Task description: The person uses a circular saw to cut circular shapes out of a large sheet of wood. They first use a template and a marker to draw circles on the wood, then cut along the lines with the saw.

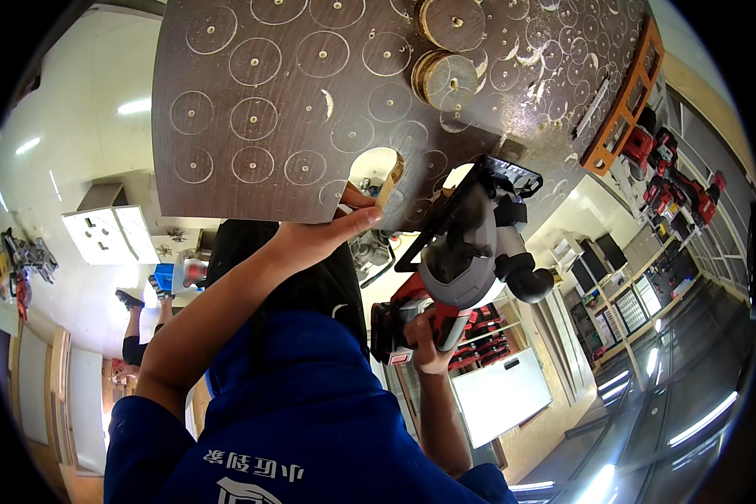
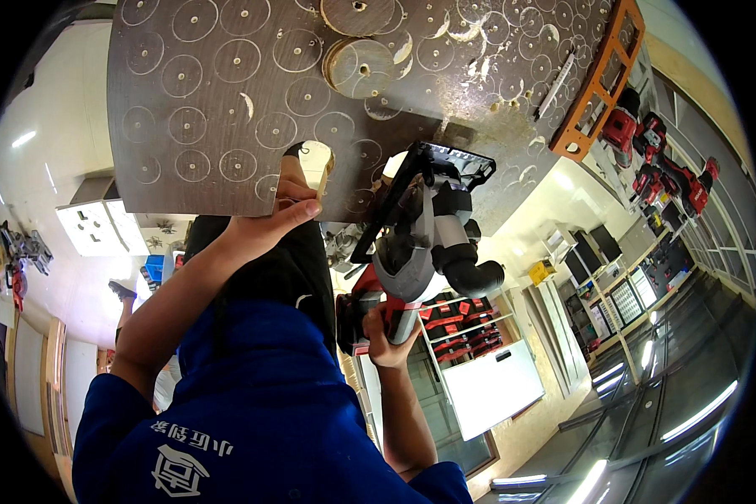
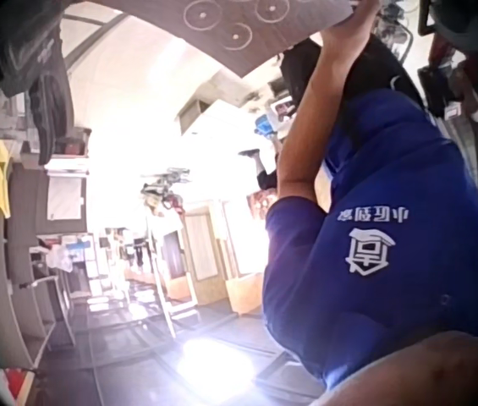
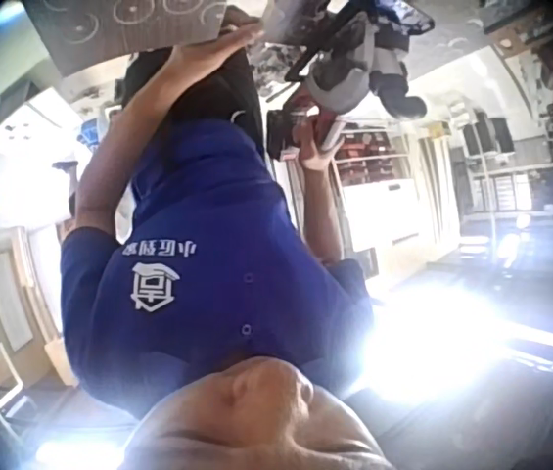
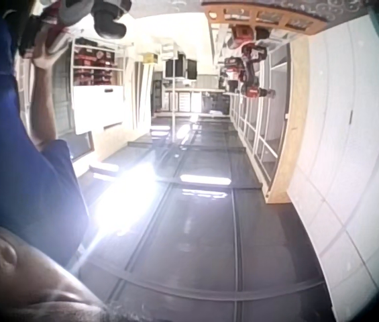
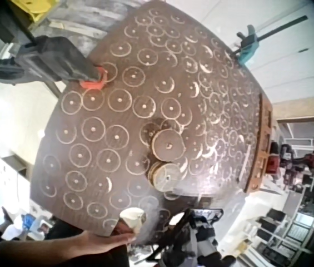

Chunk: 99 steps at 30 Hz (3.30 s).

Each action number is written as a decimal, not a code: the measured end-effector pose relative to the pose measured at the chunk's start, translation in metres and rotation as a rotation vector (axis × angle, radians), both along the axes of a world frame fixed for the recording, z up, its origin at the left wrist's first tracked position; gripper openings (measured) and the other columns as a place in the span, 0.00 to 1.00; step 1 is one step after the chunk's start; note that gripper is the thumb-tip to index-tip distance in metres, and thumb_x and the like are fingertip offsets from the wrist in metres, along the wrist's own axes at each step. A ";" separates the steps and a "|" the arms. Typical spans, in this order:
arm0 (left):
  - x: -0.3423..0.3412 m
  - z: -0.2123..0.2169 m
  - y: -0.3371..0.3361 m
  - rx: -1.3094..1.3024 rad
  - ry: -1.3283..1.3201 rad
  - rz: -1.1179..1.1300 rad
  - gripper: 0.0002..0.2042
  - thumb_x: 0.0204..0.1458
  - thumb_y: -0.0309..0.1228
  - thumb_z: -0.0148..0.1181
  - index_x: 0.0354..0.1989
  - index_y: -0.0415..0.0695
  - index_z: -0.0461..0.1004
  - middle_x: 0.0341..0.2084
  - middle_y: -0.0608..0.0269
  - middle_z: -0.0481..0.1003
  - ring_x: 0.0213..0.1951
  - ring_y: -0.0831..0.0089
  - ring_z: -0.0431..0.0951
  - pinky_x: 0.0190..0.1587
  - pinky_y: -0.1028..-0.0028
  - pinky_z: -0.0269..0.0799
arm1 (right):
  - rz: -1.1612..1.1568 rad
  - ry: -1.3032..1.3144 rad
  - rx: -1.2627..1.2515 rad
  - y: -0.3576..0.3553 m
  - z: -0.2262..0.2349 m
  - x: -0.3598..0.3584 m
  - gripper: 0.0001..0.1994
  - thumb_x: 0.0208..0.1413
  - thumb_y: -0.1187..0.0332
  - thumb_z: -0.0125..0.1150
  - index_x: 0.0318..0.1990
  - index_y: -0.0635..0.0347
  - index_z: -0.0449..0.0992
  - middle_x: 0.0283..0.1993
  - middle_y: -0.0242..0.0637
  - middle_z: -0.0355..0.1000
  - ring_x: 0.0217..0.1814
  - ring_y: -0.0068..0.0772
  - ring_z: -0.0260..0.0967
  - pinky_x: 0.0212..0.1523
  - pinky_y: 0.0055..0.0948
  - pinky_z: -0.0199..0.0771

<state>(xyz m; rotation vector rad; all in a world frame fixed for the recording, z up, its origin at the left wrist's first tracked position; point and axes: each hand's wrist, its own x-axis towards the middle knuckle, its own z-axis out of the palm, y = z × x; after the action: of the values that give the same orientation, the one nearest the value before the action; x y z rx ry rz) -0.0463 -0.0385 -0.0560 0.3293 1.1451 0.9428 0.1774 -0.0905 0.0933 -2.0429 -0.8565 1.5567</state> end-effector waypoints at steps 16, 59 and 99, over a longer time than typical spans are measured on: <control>0.000 0.000 0.002 -0.022 0.005 -0.022 0.11 0.51 0.36 0.71 0.37 0.41 0.81 0.25 0.67 0.78 0.27 0.83 0.75 0.31 0.82 0.71 | 0.055 0.009 0.071 -0.003 -0.008 0.000 0.05 0.54 0.82 0.56 0.38 0.67 0.70 0.20 0.31 0.65 0.17 0.18 0.60 0.19 0.21 0.60; 0.010 -0.015 -0.006 0.052 -0.047 -0.012 0.08 0.59 0.31 0.61 0.31 0.40 0.72 0.30 0.67 0.69 0.31 0.80 0.67 0.33 0.77 0.65 | 0.009 -0.070 0.095 -0.071 -0.039 0.041 0.09 0.51 0.80 0.62 0.40 0.66 0.71 0.32 0.37 0.72 0.27 0.23 0.68 0.29 0.25 0.67; 0.088 0.069 -0.054 0.143 0.847 -0.185 0.14 0.52 0.37 0.60 0.43 0.42 0.78 0.38 0.48 0.79 0.41 0.60 0.80 0.46 0.62 0.74 | 0.452 0.442 0.270 0.217 0.104 0.166 0.12 0.63 0.72 0.53 0.52 0.63 0.70 0.30 0.37 0.75 0.21 0.22 0.69 0.19 0.20 0.67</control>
<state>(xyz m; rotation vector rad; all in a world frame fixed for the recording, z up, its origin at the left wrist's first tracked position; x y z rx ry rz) 0.0421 -0.0929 0.0125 0.9968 1.7729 0.7263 0.3435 0.1268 0.1978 -1.2983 -1.3171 1.8994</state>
